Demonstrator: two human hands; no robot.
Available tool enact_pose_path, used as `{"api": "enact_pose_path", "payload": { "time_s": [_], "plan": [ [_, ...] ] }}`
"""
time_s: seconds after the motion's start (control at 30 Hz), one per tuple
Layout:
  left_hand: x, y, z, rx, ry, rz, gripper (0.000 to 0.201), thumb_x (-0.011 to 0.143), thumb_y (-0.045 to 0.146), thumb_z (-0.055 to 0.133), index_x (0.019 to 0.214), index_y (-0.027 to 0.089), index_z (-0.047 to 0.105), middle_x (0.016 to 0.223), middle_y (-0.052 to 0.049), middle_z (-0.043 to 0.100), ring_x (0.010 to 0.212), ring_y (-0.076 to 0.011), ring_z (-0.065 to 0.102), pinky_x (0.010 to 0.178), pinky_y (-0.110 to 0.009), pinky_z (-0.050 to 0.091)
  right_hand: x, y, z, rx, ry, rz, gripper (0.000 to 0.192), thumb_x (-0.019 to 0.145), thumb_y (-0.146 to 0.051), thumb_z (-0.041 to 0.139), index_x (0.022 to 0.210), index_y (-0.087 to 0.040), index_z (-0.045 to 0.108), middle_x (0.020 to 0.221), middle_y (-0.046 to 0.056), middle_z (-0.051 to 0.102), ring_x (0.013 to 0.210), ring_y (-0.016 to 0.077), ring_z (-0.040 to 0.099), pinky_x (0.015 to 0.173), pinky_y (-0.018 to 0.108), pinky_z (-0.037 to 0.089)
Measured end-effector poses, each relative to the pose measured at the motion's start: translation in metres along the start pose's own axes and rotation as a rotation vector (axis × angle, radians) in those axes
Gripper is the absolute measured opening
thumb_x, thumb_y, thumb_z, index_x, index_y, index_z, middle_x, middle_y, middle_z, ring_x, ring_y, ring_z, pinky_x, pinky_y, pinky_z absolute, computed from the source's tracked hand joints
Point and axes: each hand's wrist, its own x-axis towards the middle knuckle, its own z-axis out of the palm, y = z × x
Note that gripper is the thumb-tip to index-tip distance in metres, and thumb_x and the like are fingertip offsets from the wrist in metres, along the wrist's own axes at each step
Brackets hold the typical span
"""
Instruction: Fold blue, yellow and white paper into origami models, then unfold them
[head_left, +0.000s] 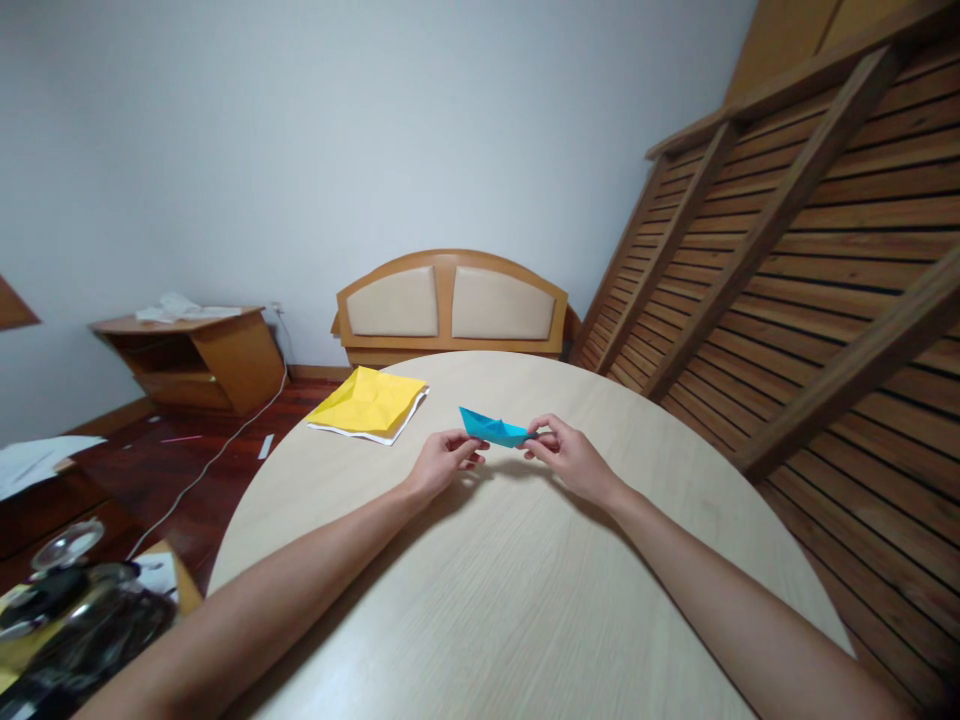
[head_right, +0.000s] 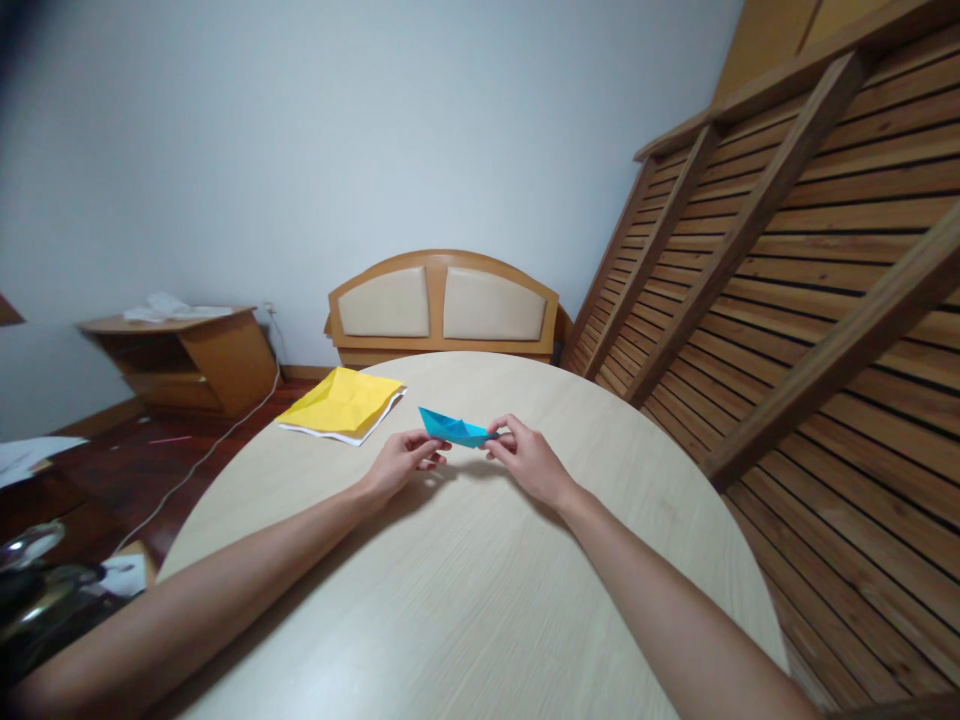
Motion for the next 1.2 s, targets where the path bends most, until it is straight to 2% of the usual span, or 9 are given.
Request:
{"api": "enact_pose_path", "payload": {
  "time_s": [0.2,0.3,0.37,0.47,0.57,0.7,0.83,0.97,1.2],
  "plan": [
    [0.008,-0.01,0.0,0.105,0.023,0.029,0.021,0.081,0.028,0.069,0.093,0.011,0.072,0.088,-0.011,0.074,0.081,-0.0219,0.071,0.068,-0.029,0.054,0.001,0.001,-0.002,-0.199,0.009,-0.083,0.017,0.09,-0.034,0.06,0.094,-0.019,0.067,0.084,0.004,0.073,0.078,0.0191,0.068,0.072,0.032,0.051],
    [0.006,-0.012,-0.001,0.248,0.059,0.101,0.019,0.085,0.021,0.06,0.099,0.012,0.071,0.099,-0.012,0.074,0.09,-0.0223,0.071,0.08,-0.034,0.056,0.002,0.0,-0.008,-0.279,0.052,-0.107,0.019,0.091,-0.035,0.06,0.093,-0.02,0.071,0.087,0.005,0.074,0.079,0.0198,0.068,0.073,0.032,0.051],
    [0.002,-0.014,-0.002,0.455,0.055,0.175,0.024,0.087,0.02,0.058,0.108,0.013,0.069,0.112,-0.013,0.072,0.103,-0.0241,0.067,0.094,-0.038,0.053,0.003,0.001,-0.018,-0.355,0.106,-0.122,0.019,0.09,-0.036,0.061,0.092,-0.021,0.073,0.088,0.005,0.075,0.08,0.0209,0.069,0.074,0.033,0.051],
    [-0.005,-0.015,-0.002,0.808,-0.04,0.294,0.032,0.086,0.022,0.061,0.116,0.014,0.067,0.132,-0.017,0.062,0.124,-0.0288,0.056,0.109,-0.045,0.042,0.003,0.005,-0.041,-0.535,0.211,-0.149,0.019,0.089,-0.035,0.061,0.088,-0.022,0.074,0.091,0.005,0.076,0.083,0.0231,0.069,0.077,0.036,0.051],
    [-0.009,-0.014,-0.001,1.0,-0.152,0.358,0.033,0.09,0.026,0.057,0.119,0.014,0.066,0.137,-0.018,0.057,0.13,-0.0307,0.051,0.112,-0.047,0.038,0.001,0.013,-0.068,-0.72,0.319,-0.164,0.019,0.09,-0.033,0.058,0.088,-0.023,0.074,0.092,0.005,0.076,0.086,0.0242,0.069,0.08,0.037,0.049],
    [-0.01,-0.011,-0.001,1.092,-0.216,0.375,0.036,0.094,0.03,0.052,0.124,0.013,0.064,0.139,-0.018,0.056,0.131,-0.0307,0.05,0.113,-0.046,0.037,-0.006,0.032,-0.105,-0.912,0.518,-0.064,0.02,0.09,-0.033,0.058,0.09,-0.023,0.074,0.096,0.005,0.076,0.087,0.0252,0.068,0.074,0.035,0.048],
    [-0.011,-0.009,-0.001,1.125,-0.216,0.362,0.037,0.094,0.03,0.051,0.125,0.013,0.063,0.14,-0.018,0.056,0.133,-0.03,0.049,0.114,-0.046,0.037,-0.014,0.057,-0.13,-1.017,0.637,0.131,0.023,0.089,-0.035,0.057,0.095,-0.021,0.075,0.097,0.009,0.075,0.081,0.0255,0.067,0.064,0.034,0.045],
    [-0.012,-0.01,0.0,1.142,-0.217,0.354,0.037,0.095,0.03,0.051,0.126,0.013,0.062,0.141,-0.017,0.055,0.133,-0.029,0.048,0.115,-0.044,0.036,-0.018,0.073,-0.139,-1.104,0.617,0.331,0.024,0.091,-0.03,0.056,0.101,-0.021,0.075,0.102,0.009,0.075,0.085,0.0263,0.067,0.064,0.033,0.043],
    [-0.013,-0.008,0.001,1.165,-0.215,0.364,0.036,0.095,0.03,0.05,0.124,0.013,0.063,0.141,-0.016,0.055,0.133,-0.0274,0.049,0.115,-0.042,0.037,-0.019,0.071,-0.131,-1.143,0.555,0.499,0.027,0.092,-0.031,0.055,0.109,-0.025,0.075,0.111,0.01,0.074,0.094,0.0285,0.066,0.067,0.034,0.046]
  ]
}}
